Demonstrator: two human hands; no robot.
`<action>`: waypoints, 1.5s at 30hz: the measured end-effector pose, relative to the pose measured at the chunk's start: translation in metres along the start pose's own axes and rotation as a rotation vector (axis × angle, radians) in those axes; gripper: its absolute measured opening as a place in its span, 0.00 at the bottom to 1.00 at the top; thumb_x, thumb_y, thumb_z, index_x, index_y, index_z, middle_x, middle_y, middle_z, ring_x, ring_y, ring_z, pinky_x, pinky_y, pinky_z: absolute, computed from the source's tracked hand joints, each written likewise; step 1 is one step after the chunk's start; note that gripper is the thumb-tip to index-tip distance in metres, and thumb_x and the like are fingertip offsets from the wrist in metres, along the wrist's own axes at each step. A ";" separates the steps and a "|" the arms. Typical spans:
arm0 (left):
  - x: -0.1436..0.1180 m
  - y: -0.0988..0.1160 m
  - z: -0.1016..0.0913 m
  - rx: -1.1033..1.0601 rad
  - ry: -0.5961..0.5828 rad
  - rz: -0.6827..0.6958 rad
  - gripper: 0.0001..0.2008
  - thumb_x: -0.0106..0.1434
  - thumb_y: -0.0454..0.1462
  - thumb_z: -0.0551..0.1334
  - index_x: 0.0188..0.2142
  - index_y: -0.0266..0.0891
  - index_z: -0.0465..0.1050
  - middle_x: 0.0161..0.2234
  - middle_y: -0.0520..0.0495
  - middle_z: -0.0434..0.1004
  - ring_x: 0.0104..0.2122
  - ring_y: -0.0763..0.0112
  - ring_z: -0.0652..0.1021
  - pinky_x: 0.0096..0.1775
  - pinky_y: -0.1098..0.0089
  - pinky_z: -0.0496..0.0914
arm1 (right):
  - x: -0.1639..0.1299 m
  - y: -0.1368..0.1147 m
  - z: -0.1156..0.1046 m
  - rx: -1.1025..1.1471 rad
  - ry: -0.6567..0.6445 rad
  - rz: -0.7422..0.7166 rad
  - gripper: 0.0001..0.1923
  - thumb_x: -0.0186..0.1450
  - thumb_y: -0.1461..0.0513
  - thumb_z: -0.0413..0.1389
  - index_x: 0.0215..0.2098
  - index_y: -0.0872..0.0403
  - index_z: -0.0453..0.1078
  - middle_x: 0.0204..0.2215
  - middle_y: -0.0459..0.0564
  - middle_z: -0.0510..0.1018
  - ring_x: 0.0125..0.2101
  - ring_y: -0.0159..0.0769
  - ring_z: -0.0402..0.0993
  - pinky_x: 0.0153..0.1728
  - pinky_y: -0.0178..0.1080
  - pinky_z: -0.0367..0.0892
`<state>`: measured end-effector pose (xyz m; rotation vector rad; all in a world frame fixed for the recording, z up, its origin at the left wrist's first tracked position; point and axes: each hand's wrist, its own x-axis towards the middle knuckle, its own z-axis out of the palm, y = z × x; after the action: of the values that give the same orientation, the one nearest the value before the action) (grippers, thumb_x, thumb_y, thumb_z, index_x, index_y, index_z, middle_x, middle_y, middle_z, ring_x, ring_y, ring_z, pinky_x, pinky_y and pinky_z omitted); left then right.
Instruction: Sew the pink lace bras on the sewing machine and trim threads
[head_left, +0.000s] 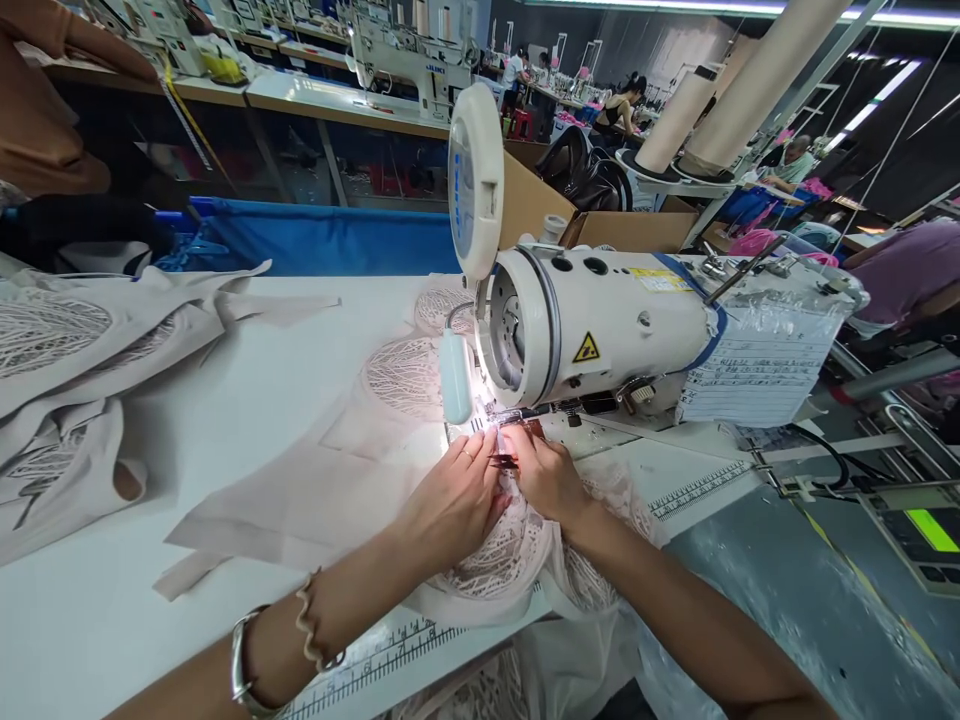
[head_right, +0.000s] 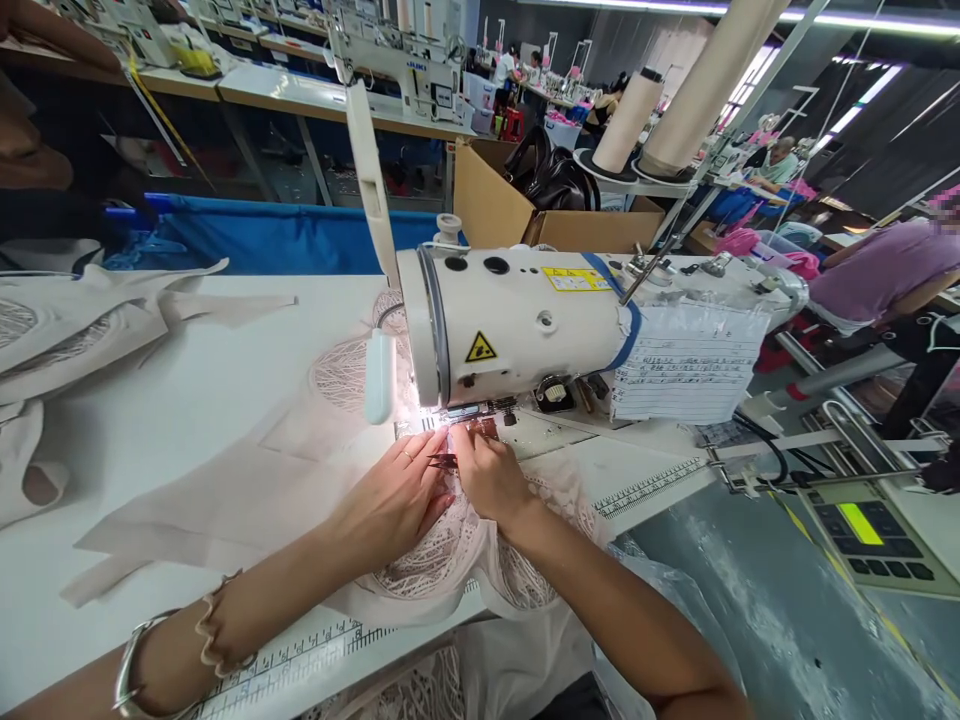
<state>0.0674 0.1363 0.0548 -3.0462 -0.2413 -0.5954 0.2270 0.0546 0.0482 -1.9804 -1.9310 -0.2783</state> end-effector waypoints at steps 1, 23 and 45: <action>0.000 -0.001 0.000 -0.011 -0.004 -0.003 0.21 0.72 0.40 0.50 0.47 0.25 0.75 0.54 0.24 0.74 0.53 0.43 0.74 0.52 0.48 0.67 | 0.000 0.000 0.000 0.004 -0.001 -0.020 0.14 0.73 0.67 0.45 0.46 0.59 0.73 0.30 0.54 0.79 0.30 0.37 0.78 0.32 0.35 0.66; -0.004 -0.007 -0.002 0.007 0.000 -0.081 0.28 0.74 0.45 0.47 0.60 0.23 0.66 0.59 0.27 0.71 0.59 0.46 0.70 0.59 0.48 0.57 | 0.001 0.000 -0.004 -0.035 -0.191 0.052 0.25 0.65 0.70 0.48 0.60 0.58 0.71 0.37 0.55 0.82 0.34 0.42 0.80 0.35 0.38 0.74; -0.007 -0.015 -0.002 -0.153 -0.250 0.036 0.27 0.53 0.28 0.67 0.54 0.36 0.72 0.62 0.35 0.68 0.64 0.38 0.63 0.59 0.42 0.62 | -0.002 0.013 -0.020 0.241 -0.174 0.035 0.21 0.65 0.71 0.51 0.54 0.54 0.71 0.47 0.54 0.74 0.41 0.38 0.76 0.42 0.36 0.73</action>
<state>0.0578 0.1502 0.0536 -3.2626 -0.1515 -0.2386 0.2415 0.0445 0.0645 -1.9292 -1.9264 0.1348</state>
